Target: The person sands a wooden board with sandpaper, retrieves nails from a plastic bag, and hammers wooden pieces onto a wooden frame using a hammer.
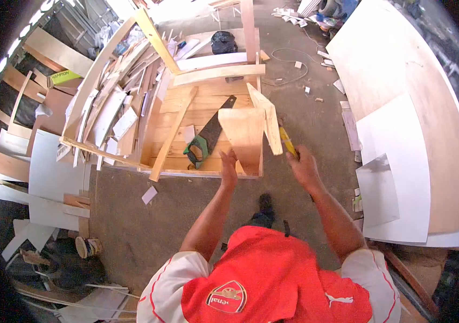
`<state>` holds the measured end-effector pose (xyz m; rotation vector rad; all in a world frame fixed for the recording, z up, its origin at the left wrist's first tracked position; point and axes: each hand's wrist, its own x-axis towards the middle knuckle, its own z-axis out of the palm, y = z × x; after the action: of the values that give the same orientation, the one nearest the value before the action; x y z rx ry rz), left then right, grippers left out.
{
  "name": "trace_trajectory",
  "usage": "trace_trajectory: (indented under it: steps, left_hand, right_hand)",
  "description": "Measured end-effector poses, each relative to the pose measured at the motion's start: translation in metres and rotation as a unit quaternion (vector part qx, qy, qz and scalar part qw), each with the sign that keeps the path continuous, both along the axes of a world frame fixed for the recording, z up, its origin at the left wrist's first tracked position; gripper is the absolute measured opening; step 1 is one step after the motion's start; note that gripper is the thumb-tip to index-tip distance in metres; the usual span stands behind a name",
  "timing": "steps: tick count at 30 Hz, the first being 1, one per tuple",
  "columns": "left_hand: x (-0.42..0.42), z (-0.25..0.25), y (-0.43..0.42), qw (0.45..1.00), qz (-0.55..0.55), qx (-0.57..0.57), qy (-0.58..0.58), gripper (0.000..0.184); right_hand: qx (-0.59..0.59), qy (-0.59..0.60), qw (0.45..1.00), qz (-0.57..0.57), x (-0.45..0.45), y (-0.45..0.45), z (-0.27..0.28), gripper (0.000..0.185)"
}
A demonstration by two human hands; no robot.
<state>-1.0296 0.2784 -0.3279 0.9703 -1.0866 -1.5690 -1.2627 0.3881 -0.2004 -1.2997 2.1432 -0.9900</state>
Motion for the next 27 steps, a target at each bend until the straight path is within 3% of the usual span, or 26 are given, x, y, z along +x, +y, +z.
trace_trajectory:
  steps: [3, 8, 10, 15, 17, 20, 22, 23, 26, 27]
  left_hand:
    - [-0.015, -0.021, 0.016, 0.994, 0.092, 0.05, -0.012, 0.08]
    - [-0.019, -0.075, 0.041, 0.984, 0.167, 0.034, 0.054, 0.055]
    - [-0.039, -0.057, 0.056, 0.974, 0.222, -0.008, -0.043, 0.044]
    - [-0.1, 0.058, 0.083, 0.959, 0.278, 0.04, -0.024, 0.06]
    - [-0.114, 0.038, 0.082, 0.929, 0.363, 0.041, -0.056, 0.064]
    - [-0.148, 0.016, 0.081, 0.847, 0.528, 0.057, -0.008, 0.037]
    - [-0.169, -0.012, 0.092, 0.808, 0.586, 0.02, -0.049, 0.033]
    - [-0.177, -0.035, 0.101, 0.801, 0.595, 0.017, -0.063, 0.027]
    - [-0.215, -0.004, 0.107, 0.846, 0.488, 0.204, -0.07, 0.029]
    - [-0.225, 0.0, 0.103, 0.864, 0.458, 0.198, -0.064, 0.03]
  right_hand:
    - [0.035, -0.025, 0.997, 0.058, -0.019, -0.03, 0.004, 0.033]
    - [0.017, -0.024, 0.993, 0.117, -0.04, -0.064, -0.021, 0.03]
    - [0.013, -0.037, 0.988, 0.152, -0.053, -0.075, -0.024, 0.029]
    - [0.021, -0.087, 0.967, 0.24, -0.092, -0.098, -0.031, 0.031]
    - [0.036, -0.095, 0.956, 0.276, -0.112, -0.11, -0.03, 0.031]
    - [0.029, -0.095, 0.939, 0.328, -0.143, -0.13, -0.026, 0.031]
    - [0.027, -0.083, 0.931, 0.353, -0.165, -0.139, -0.022, 0.031]
    - [0.03, -0.072, 0.929, 0.362, -0.175, -0.144, -0.018, 0.03]
    - [0.044, -0.047, 0.92, 0.387, -0.201, -0.162, -0.017, 0.031]
    - [0.048, -0.039, 0.916, 0.395, -0.208, -0.17, -0.018, 0.031]
